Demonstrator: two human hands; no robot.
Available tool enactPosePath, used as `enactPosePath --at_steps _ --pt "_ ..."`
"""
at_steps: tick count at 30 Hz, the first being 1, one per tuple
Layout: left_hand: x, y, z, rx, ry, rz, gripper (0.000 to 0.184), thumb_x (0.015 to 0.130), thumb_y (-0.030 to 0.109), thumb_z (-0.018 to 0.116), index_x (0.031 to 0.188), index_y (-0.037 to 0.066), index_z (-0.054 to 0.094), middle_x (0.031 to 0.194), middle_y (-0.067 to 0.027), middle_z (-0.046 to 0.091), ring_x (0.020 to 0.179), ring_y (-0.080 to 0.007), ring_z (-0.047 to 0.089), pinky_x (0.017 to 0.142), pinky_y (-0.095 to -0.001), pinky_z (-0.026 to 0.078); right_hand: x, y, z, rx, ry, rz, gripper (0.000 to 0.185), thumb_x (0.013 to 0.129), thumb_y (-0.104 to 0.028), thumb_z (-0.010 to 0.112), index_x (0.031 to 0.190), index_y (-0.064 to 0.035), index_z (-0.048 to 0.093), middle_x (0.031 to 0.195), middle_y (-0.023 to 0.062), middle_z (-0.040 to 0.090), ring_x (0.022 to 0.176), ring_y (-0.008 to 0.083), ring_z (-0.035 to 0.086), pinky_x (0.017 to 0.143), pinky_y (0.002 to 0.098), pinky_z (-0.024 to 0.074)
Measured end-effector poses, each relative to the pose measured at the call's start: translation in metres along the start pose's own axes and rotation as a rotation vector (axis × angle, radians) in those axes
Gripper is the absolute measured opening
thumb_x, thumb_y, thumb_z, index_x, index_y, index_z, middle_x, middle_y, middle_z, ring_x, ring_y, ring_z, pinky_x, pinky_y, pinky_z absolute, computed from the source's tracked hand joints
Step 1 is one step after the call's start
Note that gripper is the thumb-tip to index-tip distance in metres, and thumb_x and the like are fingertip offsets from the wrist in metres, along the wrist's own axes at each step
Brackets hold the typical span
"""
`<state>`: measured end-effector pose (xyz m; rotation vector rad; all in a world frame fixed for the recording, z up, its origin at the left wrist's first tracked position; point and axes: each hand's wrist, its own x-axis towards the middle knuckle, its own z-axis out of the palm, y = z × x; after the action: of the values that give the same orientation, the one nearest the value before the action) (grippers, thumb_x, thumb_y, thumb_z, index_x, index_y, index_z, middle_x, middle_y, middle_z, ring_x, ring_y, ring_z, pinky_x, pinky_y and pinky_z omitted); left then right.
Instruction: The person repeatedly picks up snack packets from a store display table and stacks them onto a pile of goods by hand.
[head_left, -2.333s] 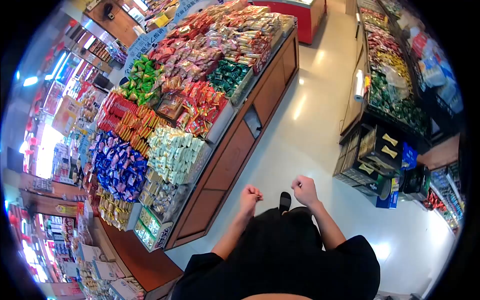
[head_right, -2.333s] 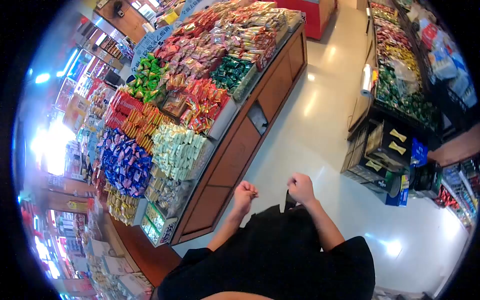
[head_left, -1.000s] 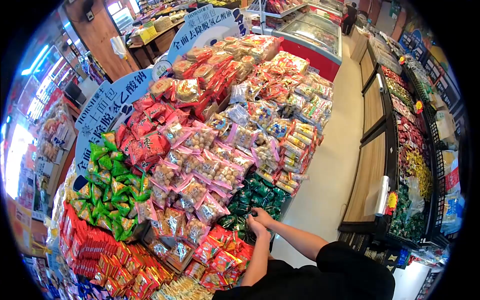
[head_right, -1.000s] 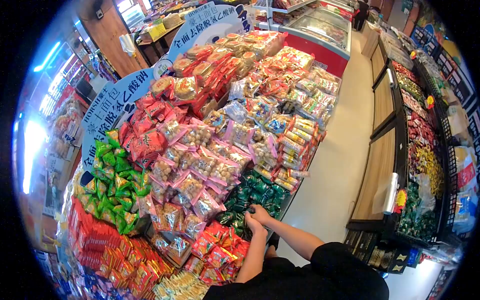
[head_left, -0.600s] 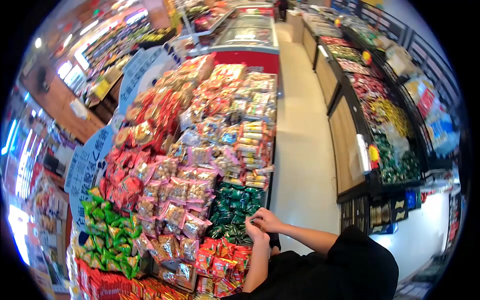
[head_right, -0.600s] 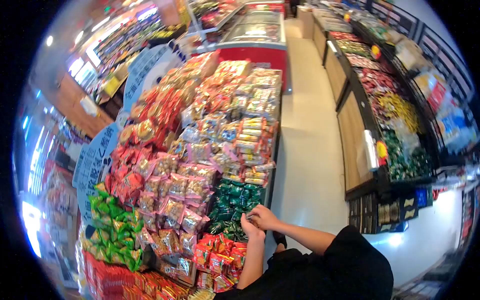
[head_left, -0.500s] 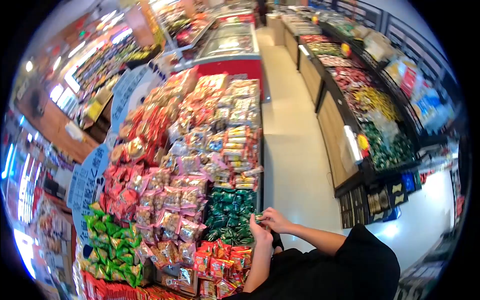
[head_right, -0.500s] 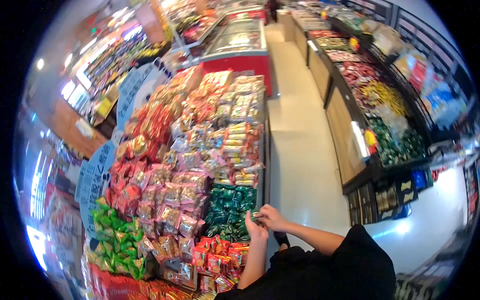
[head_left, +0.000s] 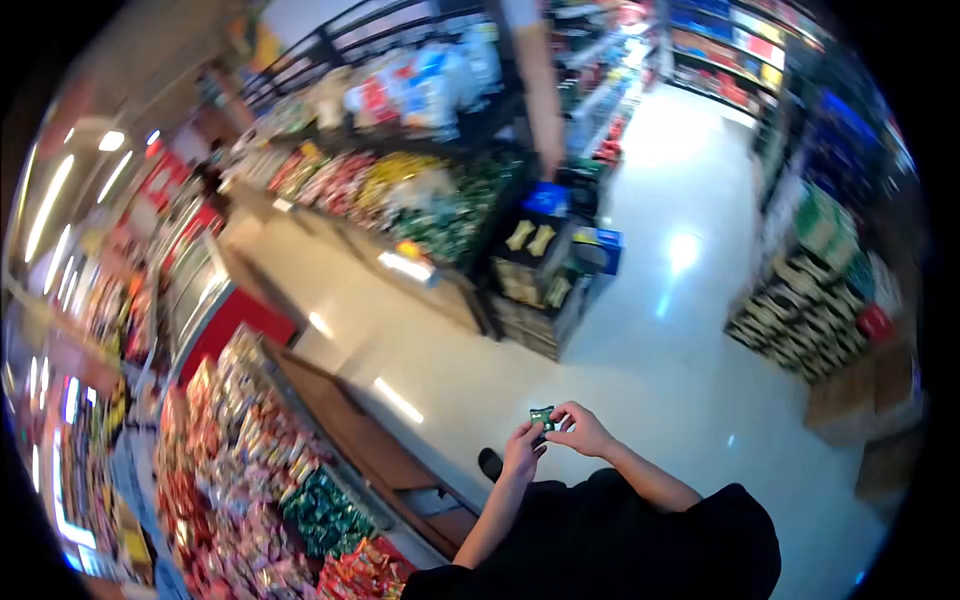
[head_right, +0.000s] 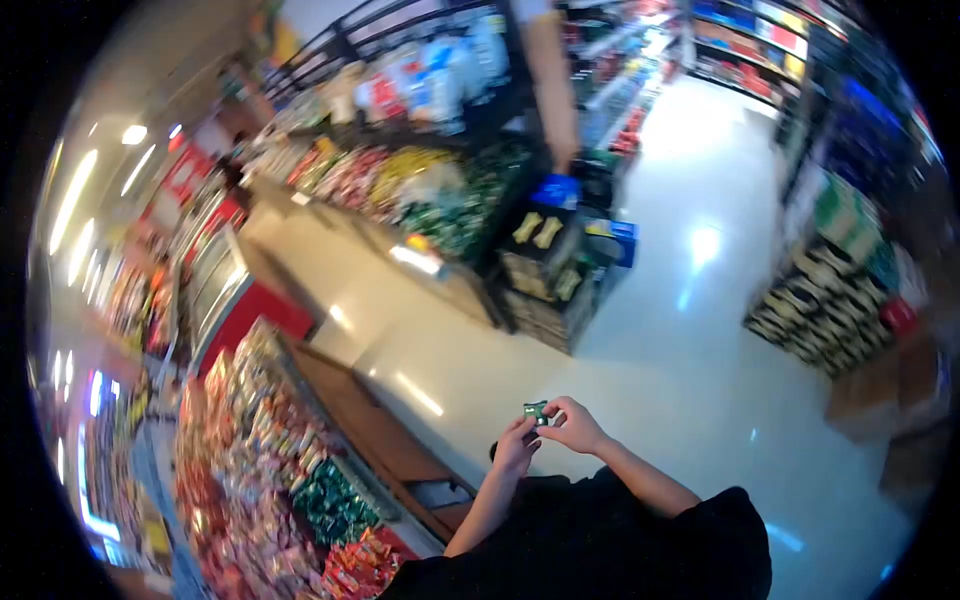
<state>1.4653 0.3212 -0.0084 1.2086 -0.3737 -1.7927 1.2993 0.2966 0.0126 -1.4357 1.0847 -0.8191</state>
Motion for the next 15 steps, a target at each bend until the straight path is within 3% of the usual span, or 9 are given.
enactPosePath --at_steps 4,7,8,15 --pt "0.007 -0.045 0.086 0.212 -0.198 -0.070 0.025 0.090 0.020 0.059 0.111 0.008 0.053 0.095 -0.0017 0.061 0.087 -0.0114 0.057 0.073 -0.0264 0.043 -0.068 0.028 -0.079 0.017 0.312 0.166 0.037 0.074 -0.026 0.074 0.097 -0.0015 0.058 0.083 0.0044 0.060 0.070 0.0116 0.056 0.062 0.0266 0.0461" --pt "0.014 -0.067 0.144 0.309 -0.332 -0.103 0.026 0.090 0.011 0.059 0.113 0.005 0.050 0.096 -0.0031 0.061 0.085 -0.0115 0.058 0.075 -0.0263 0.046 -0.106 0.026 -0.131 0.079 0.351 0.264 0.033 0.075 -0.027 0.073 0.091 -0.0003 0.061 0.079 0.0049 0.061 0.068 0.0120 0.056 0.061 0.0268 0.0455" --pt "0.018 -0.075 0.161 0.315 -0.386 -0.145 0.026 0.089 0.007 0.059 0.113 0.003 0.049 0.098 -0.0044 0.062 0.086 -0.0117 0.059 0.076 -0.0263 0.047 -0.119 0.022 -0.144 0.133 0.427 0.234 0.040 0.074 -0.037 0.072 0.085 0.0007 0.064 0.078 0.0109 0.066 0.069 0.0180 0.062 0.063 0.0304 0.0481" --pt "0.079 -0.153 0.276 0.644 -0.790 -0.280 0.027 0.088 0.008 0.061 0.113 0.002 0.051 0.095 -0.0059 0.063 0.084 -0.0116 0.060 0.074 -0.0244 0.047 -0.191 0.099 -0.241 -0.167 0.689 0.370 0.037 0.070 -0.038 0.071 0.075 -0.0024 0.062 0.066 0.0119 0.062 0.058 0.0193 0.059 0.057 0.0333 0.0456"
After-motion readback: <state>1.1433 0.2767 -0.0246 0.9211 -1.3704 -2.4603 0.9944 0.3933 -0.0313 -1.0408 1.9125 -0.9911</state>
